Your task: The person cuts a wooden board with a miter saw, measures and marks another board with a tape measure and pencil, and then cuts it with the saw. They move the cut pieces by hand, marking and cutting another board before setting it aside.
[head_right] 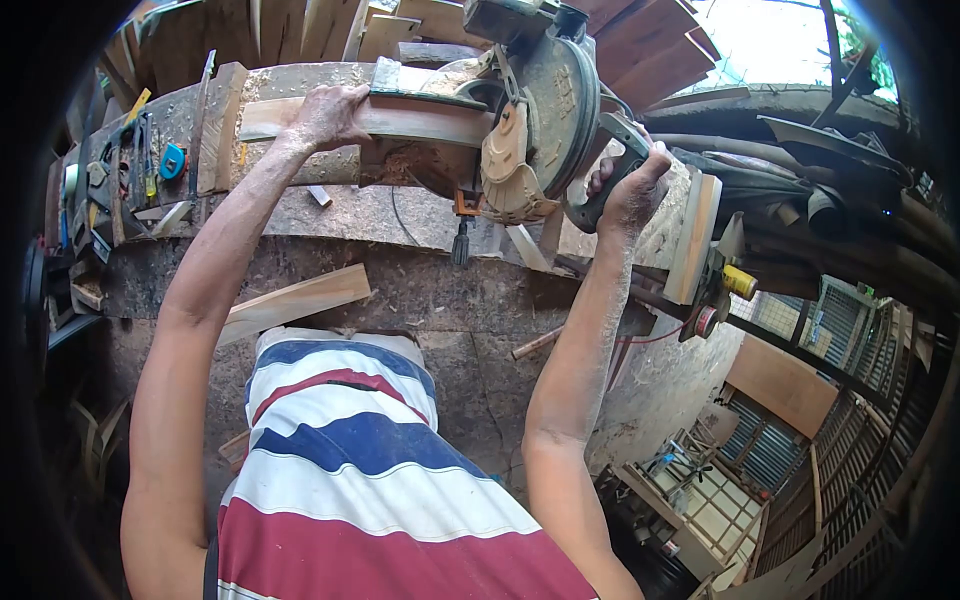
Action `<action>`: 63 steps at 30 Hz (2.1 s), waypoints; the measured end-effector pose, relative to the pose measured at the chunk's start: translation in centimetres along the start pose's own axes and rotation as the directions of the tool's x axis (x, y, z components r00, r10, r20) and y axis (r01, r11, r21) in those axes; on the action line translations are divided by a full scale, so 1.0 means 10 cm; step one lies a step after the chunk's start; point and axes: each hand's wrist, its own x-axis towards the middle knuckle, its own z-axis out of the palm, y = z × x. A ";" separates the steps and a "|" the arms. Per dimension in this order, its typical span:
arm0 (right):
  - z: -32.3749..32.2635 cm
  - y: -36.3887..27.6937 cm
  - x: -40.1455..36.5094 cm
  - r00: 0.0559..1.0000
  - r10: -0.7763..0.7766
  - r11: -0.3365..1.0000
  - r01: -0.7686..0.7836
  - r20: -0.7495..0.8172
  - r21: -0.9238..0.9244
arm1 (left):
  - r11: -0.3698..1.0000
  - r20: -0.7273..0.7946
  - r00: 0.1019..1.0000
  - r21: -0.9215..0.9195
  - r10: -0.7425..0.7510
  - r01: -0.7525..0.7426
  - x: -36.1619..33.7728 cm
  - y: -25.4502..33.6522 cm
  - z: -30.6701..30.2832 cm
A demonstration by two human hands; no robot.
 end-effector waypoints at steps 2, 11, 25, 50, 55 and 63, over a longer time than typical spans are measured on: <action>0.01 0.00 -0.01 1.000 -0.003 1.000 0.003 0.002 -0.001 | 1.000 -0.002 1.000 0.000 -0.002 0.002 -0.02 0.02 -0.03; -0.02 0.05 -0.04 1.000 -0.002 1.000 0.001 0.025 0.018 | 1.000 -0.008 1.000 0.000 -0.015 0.015 -0.01 0.02 -0.02; 0.02 0.08 -0.16 1.000 -0.030 0.999 0.030 0.005 -0.017 | 1.000 -0.040 0.999 -0.007 0.015 -0.016 0.02 -0.04 0.05; -0.01 0.17 -0.14 1.000 0.005 1.000 -0.005 -0.009 -0.008 | 1.000 -0.050 0.999 -0.011 0.002 -0.002 0.01 -0.04 0.06; 0.00 -0.01 -0.07 1.000 0.019 1.000 -0.019 -0.010 -0.020 | 0.999 -0.076 0.997 -0.024 0.027 -0.029 0.02 -0.05 0.09; -0.01 0.24 -0.16 1.000 -0.018 1.000 0.018 -0.015 0.017 | 0.999 -0.062 0.998 0.038 0.005 -0.002 0.07 -0.05 0.10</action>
